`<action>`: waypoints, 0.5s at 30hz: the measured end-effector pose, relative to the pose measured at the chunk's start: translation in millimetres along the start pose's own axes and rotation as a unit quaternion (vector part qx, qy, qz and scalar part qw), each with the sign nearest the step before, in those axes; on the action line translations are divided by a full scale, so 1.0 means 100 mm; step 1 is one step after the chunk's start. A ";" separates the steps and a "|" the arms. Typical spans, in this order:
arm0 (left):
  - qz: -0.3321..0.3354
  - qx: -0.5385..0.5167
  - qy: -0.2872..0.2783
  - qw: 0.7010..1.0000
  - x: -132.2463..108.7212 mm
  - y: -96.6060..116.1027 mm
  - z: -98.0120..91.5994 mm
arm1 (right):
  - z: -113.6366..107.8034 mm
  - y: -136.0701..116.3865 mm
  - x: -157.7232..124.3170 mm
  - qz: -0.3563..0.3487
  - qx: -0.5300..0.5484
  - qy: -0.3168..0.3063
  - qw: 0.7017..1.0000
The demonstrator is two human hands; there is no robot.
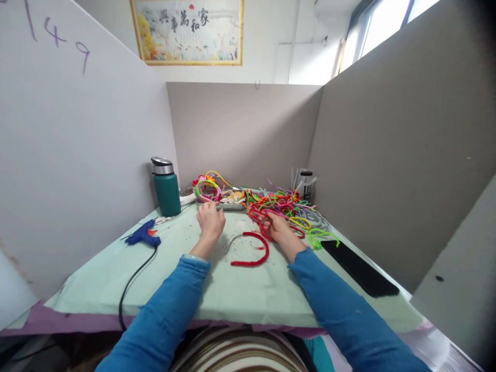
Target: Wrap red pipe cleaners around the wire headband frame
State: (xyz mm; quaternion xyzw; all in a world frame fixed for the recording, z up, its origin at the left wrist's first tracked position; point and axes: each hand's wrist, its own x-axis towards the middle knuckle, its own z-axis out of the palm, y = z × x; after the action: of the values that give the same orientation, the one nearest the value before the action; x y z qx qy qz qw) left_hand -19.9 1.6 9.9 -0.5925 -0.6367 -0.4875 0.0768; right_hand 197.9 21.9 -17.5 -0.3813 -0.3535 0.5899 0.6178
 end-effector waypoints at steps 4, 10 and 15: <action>0.123 -0.094 -0.091 0.984 -0.10 0.14 0.03 | 0.12 0.08 -0.09 -0.080 -0.067 -0.021 0.994; 0.058 -0.238 -0.262 0.934 -0.20 0.20 0.18 | 0.28 0.10 -0.18 -0.169 -0.152 -0.014 0.974; -0.018 -0.376 -0.374 0.848 -0.24 0.22 0.16 | 0.35 0.16 -0.24 -0.208 -0.191 -0.053 0.958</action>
State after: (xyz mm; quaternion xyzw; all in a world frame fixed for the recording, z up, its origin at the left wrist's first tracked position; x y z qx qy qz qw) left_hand 13.3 -7.3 -3.0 -0.7019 -0.3960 -0.4321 -0.4048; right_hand 158.1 0.2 -14.7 -0.3785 -0.5632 0.3890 0.6231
